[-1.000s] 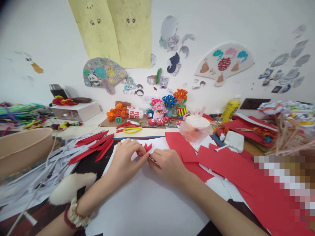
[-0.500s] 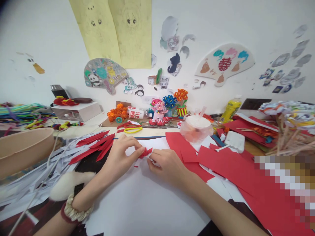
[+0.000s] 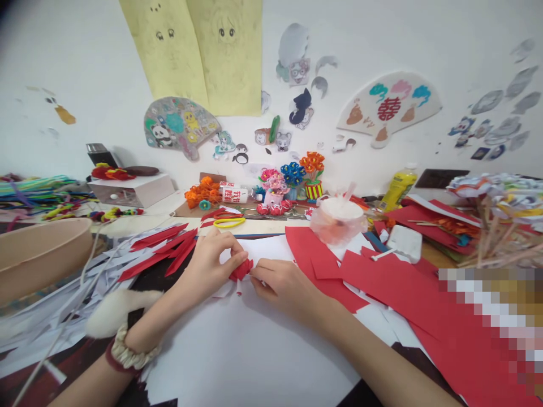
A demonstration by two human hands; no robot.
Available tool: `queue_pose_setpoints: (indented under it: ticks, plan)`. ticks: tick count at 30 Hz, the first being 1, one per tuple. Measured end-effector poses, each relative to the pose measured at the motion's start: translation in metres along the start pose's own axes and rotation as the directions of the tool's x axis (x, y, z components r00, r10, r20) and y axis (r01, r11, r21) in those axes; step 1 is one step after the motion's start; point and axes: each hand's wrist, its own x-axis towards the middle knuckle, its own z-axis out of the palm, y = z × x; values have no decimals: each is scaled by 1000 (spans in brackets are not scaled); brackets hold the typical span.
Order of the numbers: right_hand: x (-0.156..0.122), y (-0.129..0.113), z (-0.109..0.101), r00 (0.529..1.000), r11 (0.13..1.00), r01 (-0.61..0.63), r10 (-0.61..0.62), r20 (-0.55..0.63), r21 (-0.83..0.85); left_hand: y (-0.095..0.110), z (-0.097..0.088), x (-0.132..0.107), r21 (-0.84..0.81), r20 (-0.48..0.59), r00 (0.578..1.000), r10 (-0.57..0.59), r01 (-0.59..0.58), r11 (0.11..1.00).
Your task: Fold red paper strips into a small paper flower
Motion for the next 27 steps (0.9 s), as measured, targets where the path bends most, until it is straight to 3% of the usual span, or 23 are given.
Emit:
queue_pose_setpoints:
  ticks: [6, 13, 20, 27]
  plan:
    - [0, 1, 0, 998, 998, 26, -29, -53, -54, 0, -2, 1, -57, 16, 998, -64, 65, 996]
    - [1, 0, -1, 995, 992, 9, -21, -94, -125, -2, -2, 2, -53, -31, 998, -55, 53, 997]
    - [2, -1, -1, 990, 981, -2, -27, -142, -195, -4, -2, 3, -46, -79, 997, -3, -1, 999]
    - [-2, 0, 1, 989, 947, -29, -19, -143, -321, -5, -1, 0, 10, -42, 987, 156, -156, 988]
